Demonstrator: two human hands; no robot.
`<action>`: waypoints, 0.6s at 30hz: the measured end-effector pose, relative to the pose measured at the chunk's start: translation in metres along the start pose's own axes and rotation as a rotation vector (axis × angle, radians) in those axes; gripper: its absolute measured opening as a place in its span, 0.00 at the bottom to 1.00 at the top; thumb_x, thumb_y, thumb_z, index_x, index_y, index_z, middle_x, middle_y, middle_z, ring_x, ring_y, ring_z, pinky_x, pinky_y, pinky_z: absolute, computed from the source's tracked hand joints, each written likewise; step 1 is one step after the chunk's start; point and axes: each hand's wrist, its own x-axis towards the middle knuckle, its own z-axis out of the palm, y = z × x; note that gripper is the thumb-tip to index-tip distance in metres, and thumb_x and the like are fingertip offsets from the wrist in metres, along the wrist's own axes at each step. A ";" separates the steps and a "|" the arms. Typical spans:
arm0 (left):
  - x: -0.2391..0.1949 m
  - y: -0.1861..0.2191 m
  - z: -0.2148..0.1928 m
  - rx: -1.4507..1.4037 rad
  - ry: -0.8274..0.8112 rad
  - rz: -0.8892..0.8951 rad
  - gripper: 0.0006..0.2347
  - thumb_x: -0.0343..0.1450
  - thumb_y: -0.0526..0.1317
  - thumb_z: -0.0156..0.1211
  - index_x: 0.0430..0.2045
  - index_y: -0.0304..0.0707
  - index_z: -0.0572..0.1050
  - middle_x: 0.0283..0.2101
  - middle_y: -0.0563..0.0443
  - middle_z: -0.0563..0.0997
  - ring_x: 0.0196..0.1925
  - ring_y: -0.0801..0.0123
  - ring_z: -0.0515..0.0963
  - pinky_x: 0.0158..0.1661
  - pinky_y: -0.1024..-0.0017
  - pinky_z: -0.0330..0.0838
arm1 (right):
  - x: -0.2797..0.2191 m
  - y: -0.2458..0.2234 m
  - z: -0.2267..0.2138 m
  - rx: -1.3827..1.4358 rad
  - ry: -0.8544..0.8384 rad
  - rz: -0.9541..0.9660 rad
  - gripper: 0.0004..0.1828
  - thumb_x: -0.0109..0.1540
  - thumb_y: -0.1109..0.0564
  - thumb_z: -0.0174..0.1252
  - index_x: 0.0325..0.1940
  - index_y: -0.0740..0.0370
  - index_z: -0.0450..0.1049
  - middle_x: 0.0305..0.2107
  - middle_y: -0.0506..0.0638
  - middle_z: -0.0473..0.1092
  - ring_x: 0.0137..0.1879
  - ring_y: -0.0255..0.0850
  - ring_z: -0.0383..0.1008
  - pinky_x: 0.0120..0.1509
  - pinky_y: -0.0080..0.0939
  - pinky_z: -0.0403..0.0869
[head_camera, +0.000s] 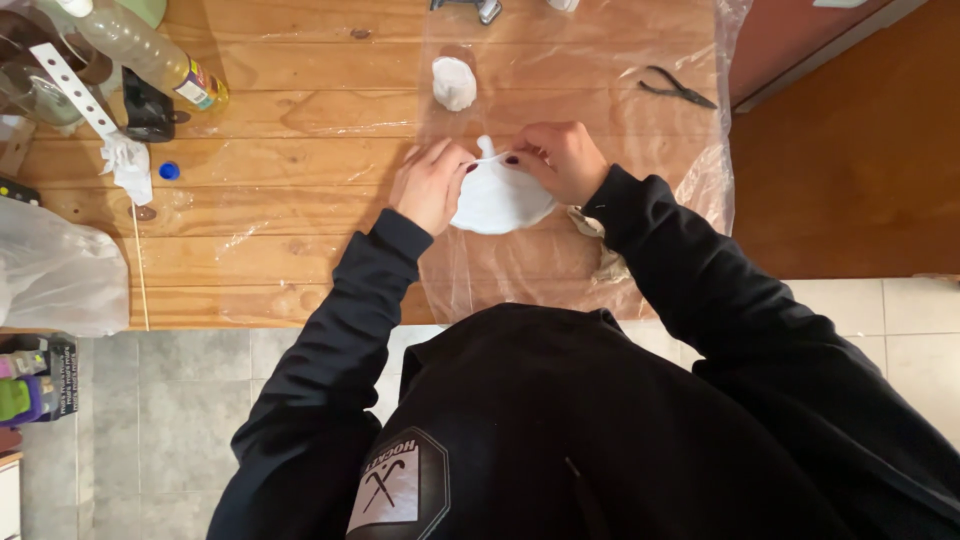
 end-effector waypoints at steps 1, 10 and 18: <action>0.000 0.000 0.000 -0.001 0.000 0.000 0.01 0.73 0.31 0.58 0.36 0.34 0.75 0.38 0.46 0.78 0.42 0.49 0.77 0.46 0.58 0.69 | 0.002 0.001 -0.001 -0.001 0.000 0.001 0.07 0.62 0.62 0.65 0.42 0.68 0.78 0.33 0.57 0.76 0.35 0.47 0.79 0.42 0.42 0.78; -0.016 -0.031 0.032 -0.445 0.042 -0.343 0.01 0.76 0.30 0.59 0.35 0.32 0.76 0.27 0.47 0.81 0.28 0.75 0.77 0.31 0.77 0.72 | 0.007 0.029 0.008 0.036 0.055 0.194 0.12 0.59 0.54 0.73 0.37 0.63 0.79 0.33 0.51 0.79 0.38 0.36 0.82 0.44 0.35 0.80; -0.020 -0.038 0.044 -0.483 0.339 -0.440 0.03 0.76 0.33 0.60 0.35 0.31 0.77 0.28 0.53 0.81 0.28 0.80 0.76 0.30 0.78 0.71 | -0.052 0.039 0.053 0.155 0.609 0.516 0.15 0.66 0.55 0.67 0.53 0.67 0.78 0.39 0.50 0.75 0.42 0.36 0.75 0.43 0.36 0.75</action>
